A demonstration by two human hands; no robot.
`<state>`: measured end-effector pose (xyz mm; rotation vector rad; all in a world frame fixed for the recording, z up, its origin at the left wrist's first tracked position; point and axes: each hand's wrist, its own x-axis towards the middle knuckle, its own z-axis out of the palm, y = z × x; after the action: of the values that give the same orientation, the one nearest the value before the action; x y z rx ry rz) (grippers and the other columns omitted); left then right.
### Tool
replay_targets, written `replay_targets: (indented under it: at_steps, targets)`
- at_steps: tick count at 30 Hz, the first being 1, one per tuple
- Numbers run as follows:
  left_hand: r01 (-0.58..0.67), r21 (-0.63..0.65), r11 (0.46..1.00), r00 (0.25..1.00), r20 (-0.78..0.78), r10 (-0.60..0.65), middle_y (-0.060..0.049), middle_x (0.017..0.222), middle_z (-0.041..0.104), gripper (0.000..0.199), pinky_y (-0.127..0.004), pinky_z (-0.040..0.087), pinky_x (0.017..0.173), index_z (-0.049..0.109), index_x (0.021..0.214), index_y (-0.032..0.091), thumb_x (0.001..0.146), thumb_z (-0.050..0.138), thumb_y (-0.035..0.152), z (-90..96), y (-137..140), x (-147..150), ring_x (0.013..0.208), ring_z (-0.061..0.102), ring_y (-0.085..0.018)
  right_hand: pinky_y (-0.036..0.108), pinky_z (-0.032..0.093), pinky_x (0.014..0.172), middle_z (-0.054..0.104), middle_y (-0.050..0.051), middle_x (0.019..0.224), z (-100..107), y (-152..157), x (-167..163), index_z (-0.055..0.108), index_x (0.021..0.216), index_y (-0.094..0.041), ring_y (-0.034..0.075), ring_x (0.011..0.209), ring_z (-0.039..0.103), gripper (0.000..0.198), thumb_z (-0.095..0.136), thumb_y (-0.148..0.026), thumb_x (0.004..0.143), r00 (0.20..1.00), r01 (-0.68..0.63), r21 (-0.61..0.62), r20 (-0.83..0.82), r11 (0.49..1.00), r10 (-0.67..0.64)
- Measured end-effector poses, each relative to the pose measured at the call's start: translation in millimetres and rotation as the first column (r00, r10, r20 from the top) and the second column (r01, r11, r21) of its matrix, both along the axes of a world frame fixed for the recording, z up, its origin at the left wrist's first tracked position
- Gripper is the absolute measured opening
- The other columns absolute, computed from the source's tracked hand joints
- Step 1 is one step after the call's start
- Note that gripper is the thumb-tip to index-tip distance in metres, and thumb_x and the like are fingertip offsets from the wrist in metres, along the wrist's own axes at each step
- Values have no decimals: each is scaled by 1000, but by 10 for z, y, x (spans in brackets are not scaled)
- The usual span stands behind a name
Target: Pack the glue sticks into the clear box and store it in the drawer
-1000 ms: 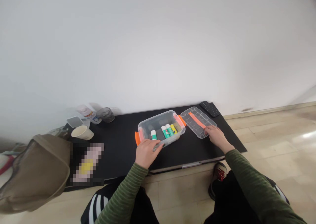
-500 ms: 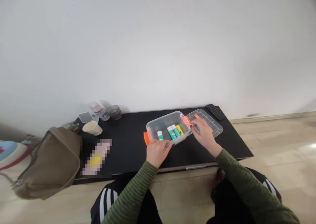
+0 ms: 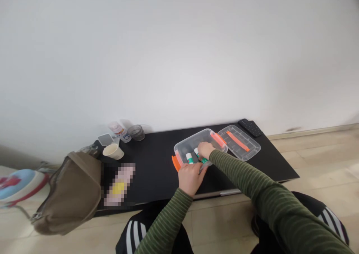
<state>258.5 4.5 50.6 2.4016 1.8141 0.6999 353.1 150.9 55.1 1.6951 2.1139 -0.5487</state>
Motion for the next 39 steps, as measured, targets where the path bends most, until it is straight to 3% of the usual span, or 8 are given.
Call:
replay_targets:
  at_steps: [6, 15, 19, 23, 27, 30, 35, 39]
  targets:
    - [-3, -18, 1000, 1000, -4, 2, -10, 76, 72, 33, -39, 50, 73, 73, 91, 21, 93, 50, 45, 10, -12, 3, 74, 69, -27, 42, 55, 81, 66, 24, 118, -56, -9, 11, 48, 137, -8, 36, 105, 67, 102, 89, -25, 45, 994, 108, -35, 19, 994, -107]
    - [-88, 45, 995, 995, -34, 90, -8, 74, 73, 33, -36, 49, 69, 74, 90, 22, 92, 51, 47, 11, 24, -50, 72, 68, -26, 33, 50, 75, 69, 14, 107, 273, -54, 238, 54, 124, -17, 30, 98, 67, 68, 77, -30, 61, 983, 50, 117, -179, 992, -29]
    - [-147, 37, 988, 989, -20, 148, -5, 74, 73, 29, -34, 48, 68, 74, 88, 24, 90, 55, 46, 11, 74, -132, 73, 67, -25, 31, 45, 72, 67, 10, 108, 548, -237, 590, 43, 128, -20, 28, 96, 64, 59, 63, -41, 77, 861, 327, 461, -506, 825, -58]
    - [-138, 111, 984, 989, 67, 131, -6, 84, 74, 25, -37, 49, 79, 72, 94, 23, 90, 54, 40, 69, 100, -165, 81, 67, -24, 29, 44, 71, 64, 10, 109, 628, -537, 1010, 38, 127, -18, 25, 92, 62, 56, 59, -41, 80, 738, 479, 555, -674, 680, 30]
    - [30, 199, 979, 937, 336, -97, -12, 113, 68, 36, -38, 48, 89, 57, 123, 18, 94, 44, 34, 171, 7, -11, 99, 65, -23, 32, 44, 77, 63, 11, 106, 366, -871, 1240, 47, 117, -18, 26, 93, 60, 50, 64, -34, 73, 802, 205, 683, -528, 701, 280]
    - [159, 32, 987, 875, 459, -156, -10, 106, 69, 44, -32, 51, 73, 43, 135, 17, 96, 36, 36, 171, -72, 227, 82, 67, -19, 35, 43, 75, 64, 10, 95, 61, -1057, 1243, 53, 107, -18, 26, 86, 59, 38, 61, -32, 73, 797, -73, 735, -364, 674, 482]
    - [70, -262, 963, 970, 242, -5, -7, 86, 72, 33, -32, 47, 65, 51, 119, 19, 97, 34, 39, 71, -20, 523, 75, 70, -24, 34, 42, 73, 63, 10, 93, -283, -1157, 1182, 52, 108, -17, 24, 84, 56, 35, 56, -24, 74, 776, -84, 755, -360, 650, 518]
    - [14, -291, 957, 991, 132, 25, -7, 79, 72, 29, -30, 44, 63, 51, 110, 19, 98, 32, 38, 23, 39, 594, 73, 70, -24, 35, 40, 70, 61, 10, 88, -358, -1119, 1249, 54, 105, -16, 24, 79, 54, 27, 53, -25, 80, 813, -99, 778, -296, 620, 501]
